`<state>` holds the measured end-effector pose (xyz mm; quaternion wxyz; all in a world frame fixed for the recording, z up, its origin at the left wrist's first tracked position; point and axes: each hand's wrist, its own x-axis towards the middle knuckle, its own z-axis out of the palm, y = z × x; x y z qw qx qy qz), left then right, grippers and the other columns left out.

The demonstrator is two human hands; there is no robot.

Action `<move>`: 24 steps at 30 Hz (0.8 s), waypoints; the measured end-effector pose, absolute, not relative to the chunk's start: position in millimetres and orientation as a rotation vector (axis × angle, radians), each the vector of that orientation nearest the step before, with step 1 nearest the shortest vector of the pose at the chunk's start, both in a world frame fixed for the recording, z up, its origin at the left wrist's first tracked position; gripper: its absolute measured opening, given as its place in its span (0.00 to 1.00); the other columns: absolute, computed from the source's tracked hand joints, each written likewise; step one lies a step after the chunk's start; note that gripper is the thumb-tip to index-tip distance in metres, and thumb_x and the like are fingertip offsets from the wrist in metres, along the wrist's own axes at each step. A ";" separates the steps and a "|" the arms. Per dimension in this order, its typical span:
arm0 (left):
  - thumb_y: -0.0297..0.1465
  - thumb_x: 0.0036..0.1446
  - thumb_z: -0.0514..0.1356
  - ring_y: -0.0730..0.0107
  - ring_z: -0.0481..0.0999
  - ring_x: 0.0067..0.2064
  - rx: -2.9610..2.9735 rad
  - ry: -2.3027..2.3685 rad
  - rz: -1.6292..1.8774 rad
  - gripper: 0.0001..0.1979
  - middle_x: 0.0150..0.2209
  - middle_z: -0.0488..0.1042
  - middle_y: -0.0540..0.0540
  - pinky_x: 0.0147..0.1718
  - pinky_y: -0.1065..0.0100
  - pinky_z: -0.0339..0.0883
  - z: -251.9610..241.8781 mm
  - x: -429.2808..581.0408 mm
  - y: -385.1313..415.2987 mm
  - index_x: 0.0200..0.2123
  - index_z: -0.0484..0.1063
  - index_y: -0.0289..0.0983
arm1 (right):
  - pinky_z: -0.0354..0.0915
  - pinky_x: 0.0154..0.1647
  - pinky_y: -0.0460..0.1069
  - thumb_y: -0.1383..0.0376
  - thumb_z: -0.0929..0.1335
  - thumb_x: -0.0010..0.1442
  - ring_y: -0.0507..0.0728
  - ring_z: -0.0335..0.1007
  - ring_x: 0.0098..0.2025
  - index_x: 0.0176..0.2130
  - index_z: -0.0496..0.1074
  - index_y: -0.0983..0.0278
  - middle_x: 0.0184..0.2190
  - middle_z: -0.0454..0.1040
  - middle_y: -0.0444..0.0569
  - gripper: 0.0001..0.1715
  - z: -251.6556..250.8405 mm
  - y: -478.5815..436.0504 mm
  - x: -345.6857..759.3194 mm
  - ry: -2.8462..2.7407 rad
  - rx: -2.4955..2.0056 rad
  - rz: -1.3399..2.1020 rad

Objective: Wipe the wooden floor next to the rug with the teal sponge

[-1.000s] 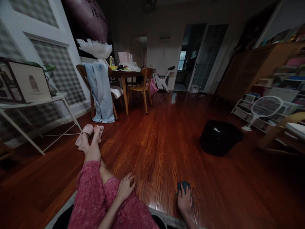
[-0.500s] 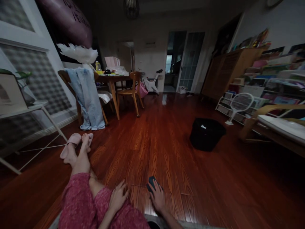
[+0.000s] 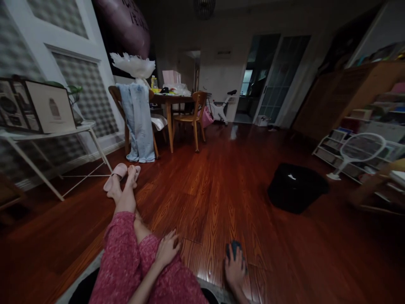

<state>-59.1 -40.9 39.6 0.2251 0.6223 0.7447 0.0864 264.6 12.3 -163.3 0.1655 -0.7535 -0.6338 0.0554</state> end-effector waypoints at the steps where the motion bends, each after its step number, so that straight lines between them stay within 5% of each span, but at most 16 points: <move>1: 0.33 0.62 0.51 0.60 0.55 0.71 1.716 2.054 0.240 0.28 0.71 0.55 0.45 0.68 0.58 0.50 39.8 -59.3 -41.3 0.65 0.66 0.40 | 0.50 0.68 0.68 0.57 0.52 0.65 0.65 0.48 0.72 0.67 0.63 0.57 0.70 0.57 0.54 0.35 -160.2 9.8 242.3 -1.930 -2.056 0.206; 11: 0.32 0.61 0.50 0.61 0.56 0.71 1.685 2.058 0.274 0.28 0.71 0.56 0.45 0.68 0.58 0.49 39.7 -58.3 -42.7 0.64 0.67 0.40 | 0.48 0.71 0.61 0.55 0.55 0.69 0.57 0.45 0.73 0.67 0.60 0.47 0.72 0.53 0.43 0.30 -118.1 52.5 169.8 -2.604 -1.291 0.586; 19: 0.34 0.60 0.51 0.61 0.57 0.70 1.693 2.060 0.282 0.27 0.71 0.57 0.46 0.68 0.58 0.49 34.3 -58.1 -41.2 0.63 0.68 0.40 | 0.54 0.68 0.62 0.56 0.53 0.67 0.60 0.51 0.72 0.65 0.65 0.52 0.70 0.58 0.47 0.32 -155.7 59.4 278.2 -2.201 -1.853 0.189; 24: 0.34 0.61 0.50 0.60 0.57 0.70 1.699 2.052 0.220 0.27 0.71 0.56 0.44 0.68 0.57 0.50 38.0 -56.7 -39.7 0.63 0.68 0.39 | 0.52 0.68 0.65 0.56 0.54 0.67 0.62 0.49 0.72 0.68 0.61 0.54 0.71 0.55 0.51 0.33 -150.0 21.0 242.4 -2.080 -2.122 0.198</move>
